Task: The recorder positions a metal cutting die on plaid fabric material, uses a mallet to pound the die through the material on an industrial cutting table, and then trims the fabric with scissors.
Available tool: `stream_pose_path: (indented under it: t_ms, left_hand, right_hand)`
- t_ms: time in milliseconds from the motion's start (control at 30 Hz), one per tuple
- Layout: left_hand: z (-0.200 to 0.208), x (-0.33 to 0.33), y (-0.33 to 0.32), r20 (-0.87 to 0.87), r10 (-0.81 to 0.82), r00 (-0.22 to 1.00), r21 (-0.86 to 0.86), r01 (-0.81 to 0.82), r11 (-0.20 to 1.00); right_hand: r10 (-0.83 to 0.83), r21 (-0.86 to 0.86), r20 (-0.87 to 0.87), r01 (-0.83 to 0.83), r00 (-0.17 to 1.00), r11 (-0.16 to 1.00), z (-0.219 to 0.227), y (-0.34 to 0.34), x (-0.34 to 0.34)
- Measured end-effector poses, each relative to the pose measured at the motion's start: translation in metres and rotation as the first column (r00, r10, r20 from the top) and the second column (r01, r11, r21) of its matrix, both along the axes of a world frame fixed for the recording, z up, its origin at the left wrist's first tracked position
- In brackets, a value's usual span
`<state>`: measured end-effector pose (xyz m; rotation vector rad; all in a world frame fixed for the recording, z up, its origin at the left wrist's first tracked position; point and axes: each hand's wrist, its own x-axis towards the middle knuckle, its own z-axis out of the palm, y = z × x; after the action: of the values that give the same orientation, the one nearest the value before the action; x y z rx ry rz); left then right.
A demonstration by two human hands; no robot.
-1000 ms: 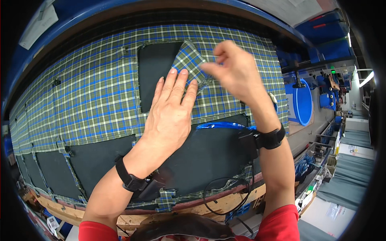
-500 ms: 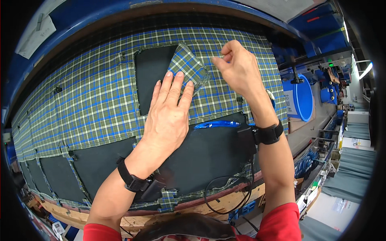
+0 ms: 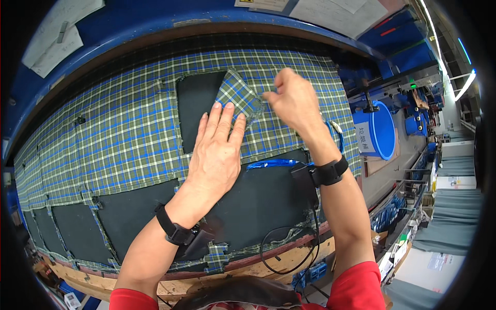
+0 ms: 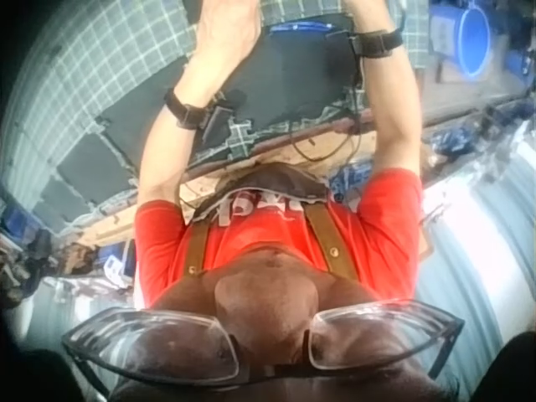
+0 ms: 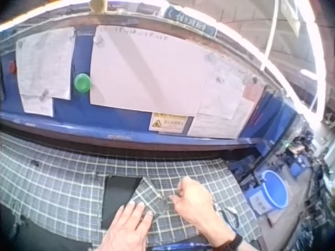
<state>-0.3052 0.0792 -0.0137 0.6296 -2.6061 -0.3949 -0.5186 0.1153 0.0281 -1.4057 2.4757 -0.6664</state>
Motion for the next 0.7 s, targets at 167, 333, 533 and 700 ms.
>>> stream_pose_path:
  t_ms: [167, 333, 533, 700]
  left_hand:
    - [-0.001, 0.002, -0.003, 0.011, 0.013, 1.000, -0.008, -0.013, 1.000]
    - [0.000, -0.001, -0.001, -0.003, 0.003, 1.000, -0.008, -0.003, 1.000]
    - [-0.002, 0.000, -0.003, 0.011, 0.014, 1.000, -0.011, -0.014, 1.000]
    - [-0.003, 0.001, -0.003, -0.002, 0.004, 1.000, -0.019, -0.004, 1.000]
  right_hand:
    - [0.137, -0.060, 0.067, -0.133, 0.988, 0.989, -0.003, -0.004, 0.023]
    - [-0.090, -0.101, 0.104, 0.101, 0.990, 0.990, 0.006, 0.001, 0.002]
    - [0.016, -0.014, 0.087, -0.015, 0.996, 1.000, -0.006, -0.007, 0.021]
    - [-0.034, 0.032, 0.218, 0.028, 0.975, 0.999, -0.004, -0.010, 0.016]
